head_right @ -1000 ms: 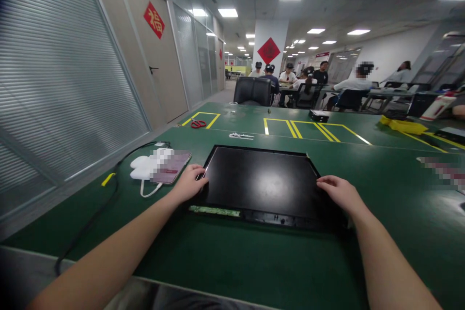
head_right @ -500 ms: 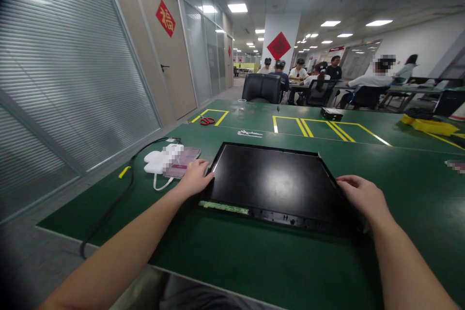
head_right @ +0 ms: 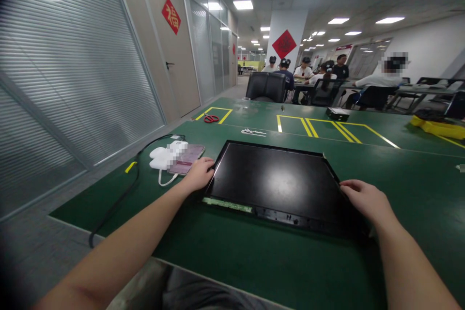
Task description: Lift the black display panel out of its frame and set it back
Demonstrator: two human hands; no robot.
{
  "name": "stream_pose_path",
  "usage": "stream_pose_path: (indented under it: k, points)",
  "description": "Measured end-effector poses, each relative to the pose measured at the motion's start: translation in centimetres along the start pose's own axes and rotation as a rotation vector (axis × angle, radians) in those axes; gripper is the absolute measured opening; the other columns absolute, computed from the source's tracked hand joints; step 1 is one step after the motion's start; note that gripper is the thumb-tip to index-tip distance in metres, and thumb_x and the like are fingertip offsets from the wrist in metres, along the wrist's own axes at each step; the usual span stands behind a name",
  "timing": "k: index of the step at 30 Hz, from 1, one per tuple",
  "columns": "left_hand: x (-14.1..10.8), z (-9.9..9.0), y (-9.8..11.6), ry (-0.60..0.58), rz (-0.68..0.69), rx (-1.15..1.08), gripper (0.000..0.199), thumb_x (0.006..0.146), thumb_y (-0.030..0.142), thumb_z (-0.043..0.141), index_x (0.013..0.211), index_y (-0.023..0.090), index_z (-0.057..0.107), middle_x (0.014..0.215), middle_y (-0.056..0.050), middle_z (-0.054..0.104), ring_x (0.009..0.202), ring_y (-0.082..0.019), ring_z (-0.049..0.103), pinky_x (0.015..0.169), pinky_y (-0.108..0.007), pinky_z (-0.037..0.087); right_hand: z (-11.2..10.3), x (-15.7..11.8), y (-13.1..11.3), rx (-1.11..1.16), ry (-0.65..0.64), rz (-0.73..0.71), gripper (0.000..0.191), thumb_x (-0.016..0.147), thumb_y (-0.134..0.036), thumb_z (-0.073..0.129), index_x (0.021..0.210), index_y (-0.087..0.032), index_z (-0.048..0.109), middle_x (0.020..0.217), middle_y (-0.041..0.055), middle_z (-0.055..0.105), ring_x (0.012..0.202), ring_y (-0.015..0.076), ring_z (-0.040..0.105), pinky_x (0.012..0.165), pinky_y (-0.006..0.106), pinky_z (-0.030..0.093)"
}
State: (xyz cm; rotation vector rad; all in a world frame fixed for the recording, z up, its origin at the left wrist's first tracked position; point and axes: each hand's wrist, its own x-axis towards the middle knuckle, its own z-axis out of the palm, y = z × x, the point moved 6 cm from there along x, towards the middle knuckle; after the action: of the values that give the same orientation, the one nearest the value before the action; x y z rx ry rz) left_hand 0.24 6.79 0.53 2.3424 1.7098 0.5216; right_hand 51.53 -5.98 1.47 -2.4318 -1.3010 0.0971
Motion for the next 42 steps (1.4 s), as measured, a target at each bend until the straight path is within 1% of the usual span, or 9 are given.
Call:
stream_pose_path:
  k: [4,8,11,14,18,23,27,36,42]
  points:
    - [0.1,-0.3,0.1,0.019,0.011,-0.104,0.035,0.086,0.011,0.052,0.106,0.011,0.08,0.131,-0.019,0.072,0.127,-0.032,0.063,0.114,-0.041,0.045,0.4,0.2,0.6,0.062,-0.062,0.06,0.039,0.069,-0.052,0.056,0.085,-0.027,0.081,0.098,0.009,0.079,0.096,0.0333,0.07,0.077,0.04,0.053]
    - [-0.2,-1.0,0.0,0.02,-0.052,-0.431,0.033,0.087,0.016,0.052,0.101,0.014,0.082,0.105,-0.012,0.08,0.107,-0.031,0.072,0.1,-0.038,0.052,0.7,0.4,0.9,0.067,-0.065,0.068,0.039,0.068,-0.055,0.057,0.084,-0.029,0.081,0.096,0.0095,0.079,0.092,0.0339,0.07,0.072,0.041,0.053]
    - [-0.5,-1.0,-0.5,0.054,-0.177,-0.775,0.032,0.084,0.021,0.058,0.106,0.018,0.082,0.096,-0.006,0.082,0.094,-0.028,0.074,0.088,-0.036,0.056,0.9,0.7,1.3,0.064,-0.052,0.063,0.041,0.067,-0.057,0.056,0.084,-0.029,0.082,0.096,0.009,0.079,0.091,0.034,0.07,0.072,0.042,0.052]
    - [-0.8,0.0,-1.0,0.061,-0.336,-1.082,0.036,0.078,0.023,0.07,0.113,0.018,0.081,0.088,-0.006,0.082,0.082,-0.026,0.075,0.078,-0.034,0.057,0.8,0.9,1.5,0.06,-0.03,0.055,0.042,0.066,-0.058,0.056,0.083,-0.03,0.082,0.094,0.0086,0.079,0.089,0.0339,0.071,0.072,0.042,0.052]
    - [-0.9,1.0,-1.2,0.061,-0.454,-1.333,0.048,0.069,0.023,0.087,0.116,0.017,0.08,0.085,-0.007,0.081,0.072,-0.022,0.074,0.071,-0.032,0.058,0.6,0.7,1.2,0.065,-0.044,0.072,0.042,0.065,-0.058,0.057,0.082,-0.029,0.082,0.092,0.009,0.079,0.088,0.0333,0.07,0.072,0.042,0.051]
    - [-1.2,0.9,-0.6,0.053,-0.561,-1.438,0.056,0.07,0.02,0.089,0.124,0.016,0.075,0.074,-0.004,0.078,0.055,-0.017,0.069,0.057,-0.027,0.056,0.4,0.5,1.0,0.078,-0.061,0.096,0.04,0.064,-0.057,0.058,0.082,-0.029,0.081,0.093,0.0095,0.078,0.089,0.0335,0.069,0.074,0.042,0.051]
    - [-1.3,0.8,-0.3,0.078,-0.628,-1.466,0.051,0.075,0.013,0.084,0.125,0.014,0.074,0.068,-0.003,0.076,0.05,-0.014,0.066,0.052,-0.023,0.054,0.3,0.6,1.2,0.089,-0.054,0.08,0.041,0.065,-0.058,0.057,0.082,-0.029,0.081,0.092,0.0095,0.078,0.088,0.0333,0.069,0.073,0.042,0.051]
    - [-1.1,1.5,-0.3,0.11,-0.696,-1.619,0.044,0.083,0.009,0.077,0.126,0.013,0.073,0.07,-0.003,0.077,0.052,-0.014,0.07,0.055,-0.023,0.058,0.5,0.6,1.4,0.089,-0.058,0.092,0.043,0.064,-0.059,0.057,0.083,-0.029,0.081,0.094,0.0089,0.078,0.09,0.033,0.069,0.074,0.042,0.05]
    - [-1.1,1.3,0.2,0.093,-0.699,-1.654,0.049,0.083,0.008,0.077,0.132,0.011,0.068,0.069,-0.002,0.075,0.052,-0.014,0.069,0.055,-0.022,0.057,0.4,0.1,1.0,0.124,-0.062,0.118,0.04,0.064,-0.057,0.058,0.082,-0.029,0.081,0.092,0.0084,0.078,0.09,0.0329,0.069,0.073,0.041,0.051]
